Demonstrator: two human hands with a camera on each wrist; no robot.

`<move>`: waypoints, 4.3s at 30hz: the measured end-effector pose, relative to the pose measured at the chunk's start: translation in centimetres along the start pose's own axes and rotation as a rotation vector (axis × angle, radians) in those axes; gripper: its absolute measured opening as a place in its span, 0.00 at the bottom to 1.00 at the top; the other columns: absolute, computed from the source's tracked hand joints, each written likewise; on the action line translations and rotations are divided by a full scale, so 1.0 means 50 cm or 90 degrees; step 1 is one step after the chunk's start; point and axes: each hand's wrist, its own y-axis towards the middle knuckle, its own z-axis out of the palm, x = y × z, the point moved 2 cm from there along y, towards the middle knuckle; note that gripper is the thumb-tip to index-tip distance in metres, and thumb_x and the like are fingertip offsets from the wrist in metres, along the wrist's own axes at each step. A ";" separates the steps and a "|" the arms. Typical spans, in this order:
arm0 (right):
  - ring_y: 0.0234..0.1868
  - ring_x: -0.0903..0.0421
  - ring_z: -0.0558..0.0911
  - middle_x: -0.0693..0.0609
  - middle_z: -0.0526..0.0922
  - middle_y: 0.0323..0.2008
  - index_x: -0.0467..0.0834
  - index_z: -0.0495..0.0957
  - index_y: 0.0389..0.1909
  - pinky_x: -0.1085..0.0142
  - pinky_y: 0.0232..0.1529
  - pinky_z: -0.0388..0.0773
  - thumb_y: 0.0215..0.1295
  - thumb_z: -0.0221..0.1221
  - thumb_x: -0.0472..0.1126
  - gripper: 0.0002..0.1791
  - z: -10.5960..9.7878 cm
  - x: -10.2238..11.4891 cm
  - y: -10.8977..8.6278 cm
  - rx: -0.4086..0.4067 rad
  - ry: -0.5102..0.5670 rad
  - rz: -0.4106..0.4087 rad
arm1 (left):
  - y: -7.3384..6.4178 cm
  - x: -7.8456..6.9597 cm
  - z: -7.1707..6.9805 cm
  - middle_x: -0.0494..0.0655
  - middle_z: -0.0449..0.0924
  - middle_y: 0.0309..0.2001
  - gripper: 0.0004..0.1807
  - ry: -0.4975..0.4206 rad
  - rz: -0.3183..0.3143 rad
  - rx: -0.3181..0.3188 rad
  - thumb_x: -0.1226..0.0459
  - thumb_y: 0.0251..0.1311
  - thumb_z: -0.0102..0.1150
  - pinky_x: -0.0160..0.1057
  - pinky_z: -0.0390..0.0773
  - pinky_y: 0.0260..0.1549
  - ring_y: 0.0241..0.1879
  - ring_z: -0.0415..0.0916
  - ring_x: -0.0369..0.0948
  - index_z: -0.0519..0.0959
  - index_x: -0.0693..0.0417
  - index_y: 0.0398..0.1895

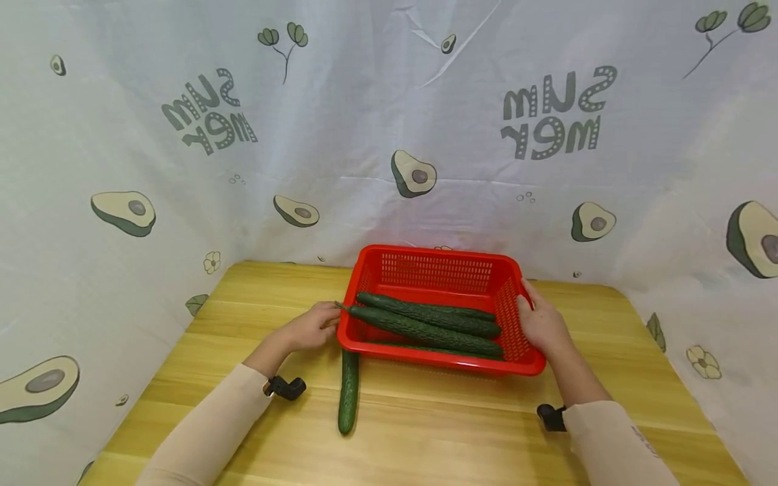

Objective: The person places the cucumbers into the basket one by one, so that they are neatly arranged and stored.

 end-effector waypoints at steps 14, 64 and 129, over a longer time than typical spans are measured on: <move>0.66 0.21 0.65 0.20 0.53 0.73 0.46 0.34 0.83 0.37 0.54 0.79 0.82 0.27 0.60 0.37 -0.003 0.000 0.002 0.002 0.003 0.001 | -0.024 0.007 -0.010 0.58 0.70 0.72 0.21 0.031 -0.032 -0.026 0.73 0.67 0.44 0.60 0.63 0.73 0.74 0.61 0.60 0.80 0.59 0.58; 0.56 0.26 0.76 0.18 0.55 0.71 0.46 0.34 0.83 0.52 0.39 0.86 0.83 0.27 0.59 0.37 0.000 -0.003 -0.004 0.006 0.005 0.001 | -0.142 -0.031 -0.047 0.35 0.83 0.39 0.17 -0.159 -0.058 0.136 0.61 0.47 0.81 0.32 0.76 0.42 0.38 0.75 0.33 0.85 0.42 0.39; 0.69 0.20 0.60 0.20 0.53 0.73 0.45 0.36 0.83 0.30 0.63 0.67 0.83 0.28 0.58 0.36 0.003 -0.006 0.001 -0.005 0.007 -0.005 | 0.322 -0.174 -0.134 0.51 0.70 0.73 0.23 0.083 -0.061 0.182 0.59 0.79 0.48 0.45 0.67 0.73 0.74 0.65 0.47 0.69 0.56 0.72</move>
